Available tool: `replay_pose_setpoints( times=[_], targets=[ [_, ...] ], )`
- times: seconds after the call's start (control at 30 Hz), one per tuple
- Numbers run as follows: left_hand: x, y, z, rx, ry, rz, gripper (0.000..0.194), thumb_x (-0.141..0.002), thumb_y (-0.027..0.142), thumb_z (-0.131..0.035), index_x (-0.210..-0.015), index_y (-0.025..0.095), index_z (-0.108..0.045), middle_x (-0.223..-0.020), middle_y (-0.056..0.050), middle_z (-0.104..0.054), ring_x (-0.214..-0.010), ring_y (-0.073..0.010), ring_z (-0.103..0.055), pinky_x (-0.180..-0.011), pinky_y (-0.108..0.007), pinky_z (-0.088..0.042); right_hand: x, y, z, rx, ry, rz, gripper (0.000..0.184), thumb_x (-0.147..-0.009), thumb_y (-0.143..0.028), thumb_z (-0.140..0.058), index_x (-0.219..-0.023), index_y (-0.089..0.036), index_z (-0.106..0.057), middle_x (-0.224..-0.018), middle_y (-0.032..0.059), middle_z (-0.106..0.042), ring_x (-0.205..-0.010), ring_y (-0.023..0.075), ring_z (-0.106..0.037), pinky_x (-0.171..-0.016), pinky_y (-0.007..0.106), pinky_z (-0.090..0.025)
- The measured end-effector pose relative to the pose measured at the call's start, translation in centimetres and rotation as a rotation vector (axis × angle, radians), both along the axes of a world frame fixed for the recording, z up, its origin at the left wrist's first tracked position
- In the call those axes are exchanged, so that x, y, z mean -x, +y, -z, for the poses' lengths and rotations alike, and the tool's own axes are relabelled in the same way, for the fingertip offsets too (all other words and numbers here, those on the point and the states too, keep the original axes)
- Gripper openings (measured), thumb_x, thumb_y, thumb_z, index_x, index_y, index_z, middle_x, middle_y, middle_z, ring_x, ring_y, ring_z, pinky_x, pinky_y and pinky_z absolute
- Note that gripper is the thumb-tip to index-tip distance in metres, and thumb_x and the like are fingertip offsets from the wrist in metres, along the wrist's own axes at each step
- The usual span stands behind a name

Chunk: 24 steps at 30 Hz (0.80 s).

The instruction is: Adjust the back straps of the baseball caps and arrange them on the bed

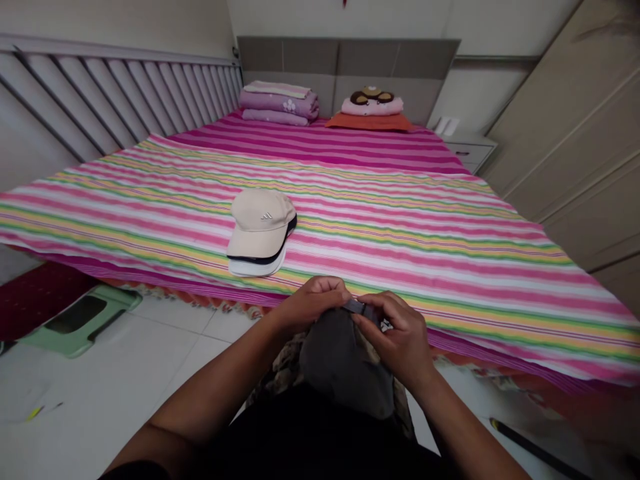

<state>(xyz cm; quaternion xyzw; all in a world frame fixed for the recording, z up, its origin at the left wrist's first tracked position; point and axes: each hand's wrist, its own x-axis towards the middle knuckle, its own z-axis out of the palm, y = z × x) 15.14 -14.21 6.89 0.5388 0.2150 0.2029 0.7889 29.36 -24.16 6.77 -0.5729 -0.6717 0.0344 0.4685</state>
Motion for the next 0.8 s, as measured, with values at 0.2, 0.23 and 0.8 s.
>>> replay_pose_setpoints(
  times=[0.2, 0.23, 0.8],
  targets=[
    [-0.13, 0.01, 0.48, 0.194, -0.103, -0.032, 0.025, -0.059, 0.022, -0.068, -0.051, 0.013, -0.046, -0.051, 0.002, -0.049, -0.047, -0.0068, -0.044, -0.050, -0.020, -0.034, 0.01, -0.35, -0.01, 0.019, 0.021, -0.022, 0.017, -0.076, -0.019, -0.062, -0.093, -0.021, -0.059, -0.073, 0.0026, -0.059, -0.065, 0.0157, -0.054, -0.055, 0.027, -0.043],
    [-0.15, 0.00, 0.46, 0.221, -0.113, -0.044, 0.024, -0.056, 0.020, -0.069, -0.051, 0.013, -0.047, -0.053, 0.001, -0.053, -0.048, -0.0074, -0.046, -0.051, -0.020, -0.036, 0.03, -0.41, -0.03, 0.018, 0.016, -0.022, 0.017, -0.076, -0.019, -0.061, -0.093, -0.021, -0.059, -0.073, 0.0023, -0.059, -0.064, 0.0155, -0.054, -0.056, 0.026, -0.043],
    [0.12, -0.18, 0.84, 0.283, -0.129, -0.019, 0.020, -0.053, 0.019, -0.073, -0.053, 0.010, -0.054, -0.065, -0.007, -0.066, -0.054, -0.0105, -0.056, -0.054, -0.020, -0.040, -0.19, -0.65, 0.13, -0.082, -0.086, -0.098, 0.017, -0.079, -0.017, -0.060, -0.096, -0.018, -0.059, -0.077, 0.0050, -0.062, -0.071, 0.0171, -0.058, -0.059, 0.027, -0.046]
  ],
)
